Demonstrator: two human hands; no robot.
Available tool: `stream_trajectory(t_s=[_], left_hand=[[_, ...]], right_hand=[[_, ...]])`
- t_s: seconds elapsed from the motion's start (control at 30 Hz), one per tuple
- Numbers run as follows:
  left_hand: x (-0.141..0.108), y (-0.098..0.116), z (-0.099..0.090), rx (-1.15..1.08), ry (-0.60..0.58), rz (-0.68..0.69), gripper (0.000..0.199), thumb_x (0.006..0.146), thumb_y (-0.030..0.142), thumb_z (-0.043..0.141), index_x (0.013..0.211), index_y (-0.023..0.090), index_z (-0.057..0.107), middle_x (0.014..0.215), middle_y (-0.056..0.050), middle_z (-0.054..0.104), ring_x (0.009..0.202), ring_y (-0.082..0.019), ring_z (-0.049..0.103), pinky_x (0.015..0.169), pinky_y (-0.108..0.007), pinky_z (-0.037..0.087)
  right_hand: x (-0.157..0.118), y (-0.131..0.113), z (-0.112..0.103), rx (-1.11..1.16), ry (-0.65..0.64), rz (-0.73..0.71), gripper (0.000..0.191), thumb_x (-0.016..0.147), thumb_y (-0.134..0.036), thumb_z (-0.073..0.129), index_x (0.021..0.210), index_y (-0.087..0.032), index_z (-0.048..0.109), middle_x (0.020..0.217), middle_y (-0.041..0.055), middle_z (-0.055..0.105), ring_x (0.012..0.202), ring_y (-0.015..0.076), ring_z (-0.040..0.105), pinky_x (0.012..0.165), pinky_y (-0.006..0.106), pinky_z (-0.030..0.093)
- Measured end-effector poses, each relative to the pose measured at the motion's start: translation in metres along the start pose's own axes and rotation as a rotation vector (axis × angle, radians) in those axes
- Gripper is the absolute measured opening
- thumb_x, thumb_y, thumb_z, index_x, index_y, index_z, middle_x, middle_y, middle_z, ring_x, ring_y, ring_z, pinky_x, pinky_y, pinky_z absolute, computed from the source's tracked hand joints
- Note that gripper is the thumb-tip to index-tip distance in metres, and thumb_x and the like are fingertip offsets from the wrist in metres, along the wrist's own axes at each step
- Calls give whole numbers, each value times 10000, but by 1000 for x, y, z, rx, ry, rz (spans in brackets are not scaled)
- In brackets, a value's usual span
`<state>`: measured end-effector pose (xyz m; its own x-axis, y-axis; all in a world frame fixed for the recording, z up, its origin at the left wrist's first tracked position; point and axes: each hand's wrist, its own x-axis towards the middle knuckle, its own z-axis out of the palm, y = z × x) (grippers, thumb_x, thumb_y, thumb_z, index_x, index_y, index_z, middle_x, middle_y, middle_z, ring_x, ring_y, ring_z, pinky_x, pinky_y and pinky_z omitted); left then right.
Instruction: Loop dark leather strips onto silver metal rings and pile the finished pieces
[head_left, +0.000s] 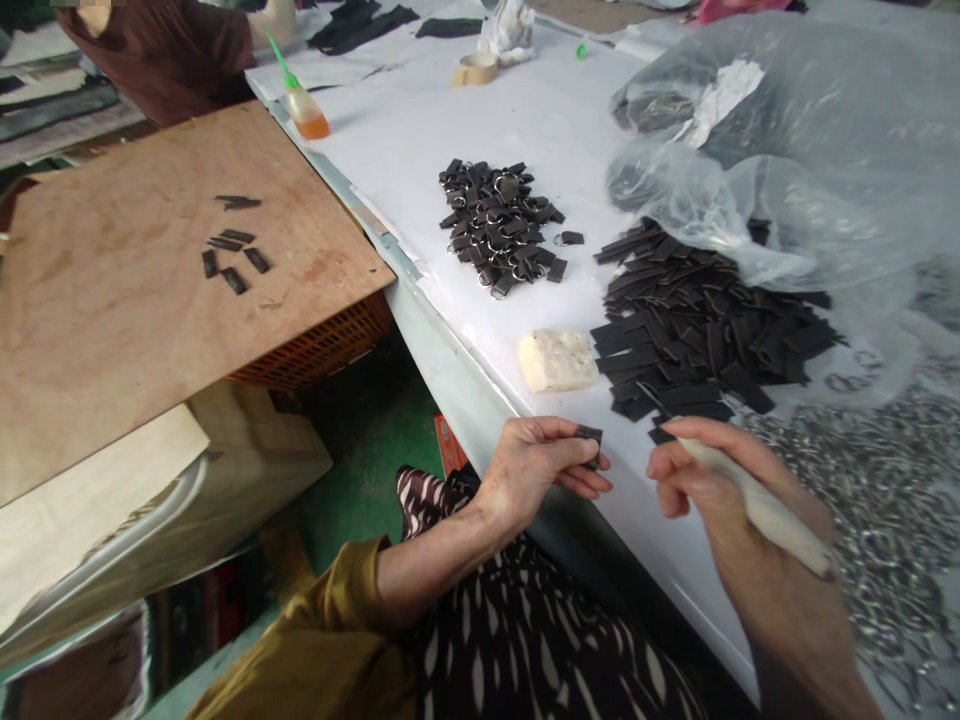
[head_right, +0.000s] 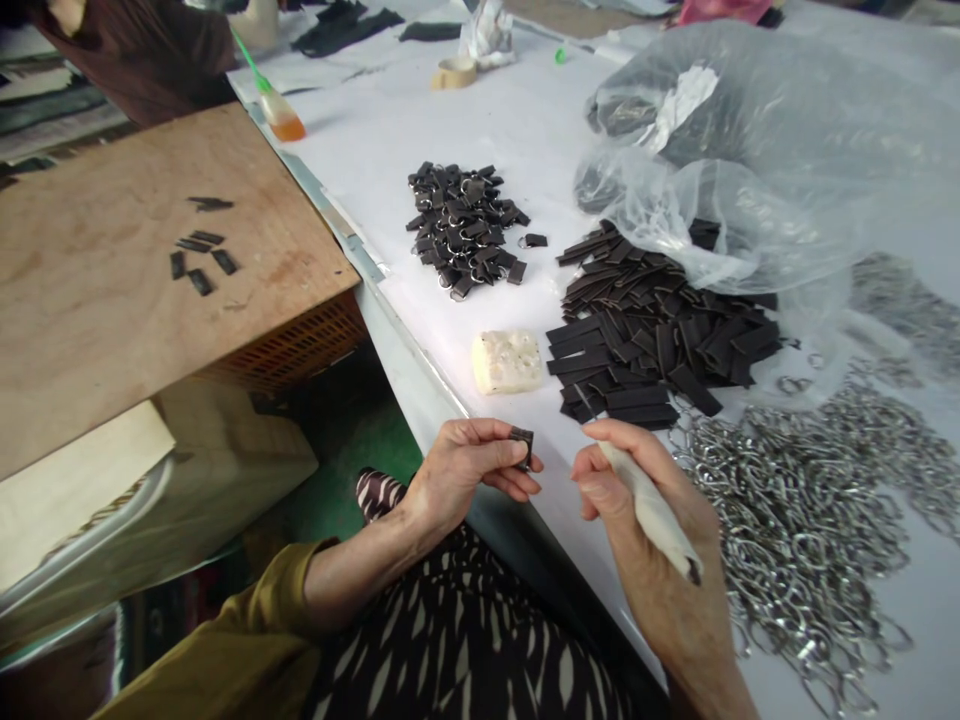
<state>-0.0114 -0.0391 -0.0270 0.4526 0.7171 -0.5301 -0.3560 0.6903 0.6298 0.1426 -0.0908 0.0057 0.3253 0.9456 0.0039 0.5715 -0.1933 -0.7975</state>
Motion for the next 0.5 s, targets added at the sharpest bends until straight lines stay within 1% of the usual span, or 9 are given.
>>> stream_trajectory(t_s=[0.07, 0.17, 0.23, 0.37, 0.5], left_hand=[[0, 1, -2, -5, -4, 3, 251, 599, 305, 724, 682, 81, 647, 690, -72, 664, 533, -142, 633, 538, -237, 500], [1, 2, -5, -14, -5, 9, 269, 585, 320, 736, 678, 83, 650, 690, -76, 664, 535, -148, 634, 538, -245, 500], [2, 3, -7, -21, -1, 13, 274, 579, 324, 741, 675, 83, 652, 694, -78, 665, 539, -151, 634, 539, -247, 499], [3, 4, -10, -29, -4, 20, 263, 586, 320, 740, 666, 85, 655, 696, -76, 664, 543, -146, 633, 545, -242, 501], [4, 7, -13, -47, -9, 29, 247, 598, 308, 736, 665, 86, 651, 687, -74, 662, 545, -145, 635, 548, -238, 505]], right_hand=[[1, 2, 0, -33, 11, -17, 252, 796, -474, 560, 952, -283, 610, 681, -31, 605, 645, 150, 588, 563, 236, 468], [4, 3, 0, -72, 15, -53, 284, 786, -481, 555, 980, -288, 632, 792, -15, 649, 747, 174, 611, 589, 245, 473], [8, 0, 1, -72, 31, -59, 290, 789, -476, 548, 986, -288, 644, 834, -11, 663, 761, 177, 612, 611, 256, 476], [19, -12, 7, -75, 59, -49, 294, 793, -500, 526, 903, -268, 670, 771, -5, 658, 725, 177, 606, 666, 291, 480], [31, -28, 18, -85, 31, -34, 284, 787, -513, 548, 858, -254, 641, 696, -14, 633, 620, 154, 575, 580, 283, 460]])
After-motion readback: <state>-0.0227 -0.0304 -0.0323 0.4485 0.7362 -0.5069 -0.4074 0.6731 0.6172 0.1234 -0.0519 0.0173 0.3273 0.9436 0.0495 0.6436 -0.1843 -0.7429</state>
